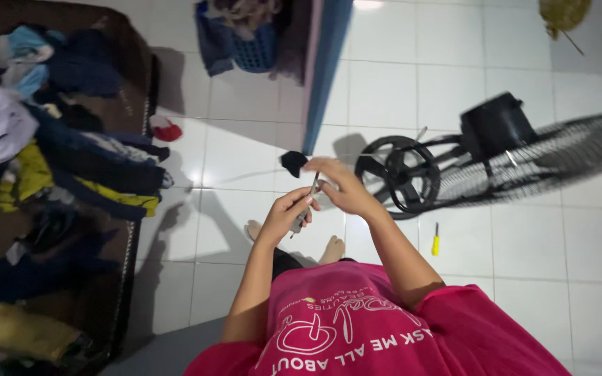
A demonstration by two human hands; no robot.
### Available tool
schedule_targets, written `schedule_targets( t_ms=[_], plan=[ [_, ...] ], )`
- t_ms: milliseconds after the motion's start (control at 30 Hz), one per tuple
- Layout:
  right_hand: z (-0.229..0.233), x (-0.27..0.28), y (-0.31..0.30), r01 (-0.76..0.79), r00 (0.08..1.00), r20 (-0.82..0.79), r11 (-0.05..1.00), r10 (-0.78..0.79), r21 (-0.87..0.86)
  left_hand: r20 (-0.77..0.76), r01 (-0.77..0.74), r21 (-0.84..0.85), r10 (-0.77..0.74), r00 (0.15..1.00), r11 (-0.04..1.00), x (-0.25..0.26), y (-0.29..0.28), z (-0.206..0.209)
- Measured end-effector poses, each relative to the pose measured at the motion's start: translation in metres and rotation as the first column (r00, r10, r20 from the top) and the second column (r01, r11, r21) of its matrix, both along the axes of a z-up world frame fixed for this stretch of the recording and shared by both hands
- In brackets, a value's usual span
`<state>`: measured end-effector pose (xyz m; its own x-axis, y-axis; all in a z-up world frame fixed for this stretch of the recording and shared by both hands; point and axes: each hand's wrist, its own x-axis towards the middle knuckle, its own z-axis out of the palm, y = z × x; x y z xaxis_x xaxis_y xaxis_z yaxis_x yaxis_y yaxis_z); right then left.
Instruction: The person assembles a standing fan by attaching the front grille and securing it with a screwdriver. They then plug in the power cord and test the fan by turning it on.
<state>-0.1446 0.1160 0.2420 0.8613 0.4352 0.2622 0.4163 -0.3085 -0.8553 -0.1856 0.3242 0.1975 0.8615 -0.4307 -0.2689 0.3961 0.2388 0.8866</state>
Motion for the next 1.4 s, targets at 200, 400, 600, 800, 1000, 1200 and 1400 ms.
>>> schedule_targets(
  t_ms=[200, 400, 600, 800, 1000, 1200, 1400],
  plan=[
    [0.017, 0.037, 0.058, -0.295, 0.943, -0.154, 0.955, 0.295, 0.021, -0.068, -0.085, -0.027, 0.083, 0.994, 0.996, 0.016, 0.065, 0.004],
    [0.027, 0.065, 0.109, -0.225, 0.957, -0.203, 0.972, 0.208, -0.064, -0.079, -0.165, -0.145, 0.154, 0.985, 0.976, 0.054, 0.127, 0.009],
    [0.02, 0.091, 0.148, -0.134, 0.939, -0.326, 0.99, 0.112, -0.046, -0.176, -0.268, -0.249, 0.228, 0.958, 0.931, 0.105, 0.187, 0.046],
    [0.017, 0.103, 0.185, -0.037, 0.809, -0.567, 0.976, 0.155, 0.213, -0.167, -0.23, -0.304, 0.186, 0.968, 0.924, 0.147, 0.215, 0.043],
    [0.011, 0.111, 0.219, 0.04, 0.806, -0.556, 0.92, 0.201, 0.39, -0.195, -0.244, -0.33, 0.187, 0.963, 0.912, 0.177, 0.227, 0.013],
    [0.016, 0.114, 0.234, 0.061, 0.872, -0.483, 0.961, 0.08, 0.269, -0.198, -0.159, -0.326, 0.097, 0.975, 0.932, 0.2, 0.224, 0.012],
    [0.025, 0.13, 0.238, 0.113, 0.856, -0.509, 0.925, 0.095, 0.364, -0.167, -0.116, -0.258, 0.074, 0.983, 0.959, 0.223, 0.211, 0.023]
  ],
)
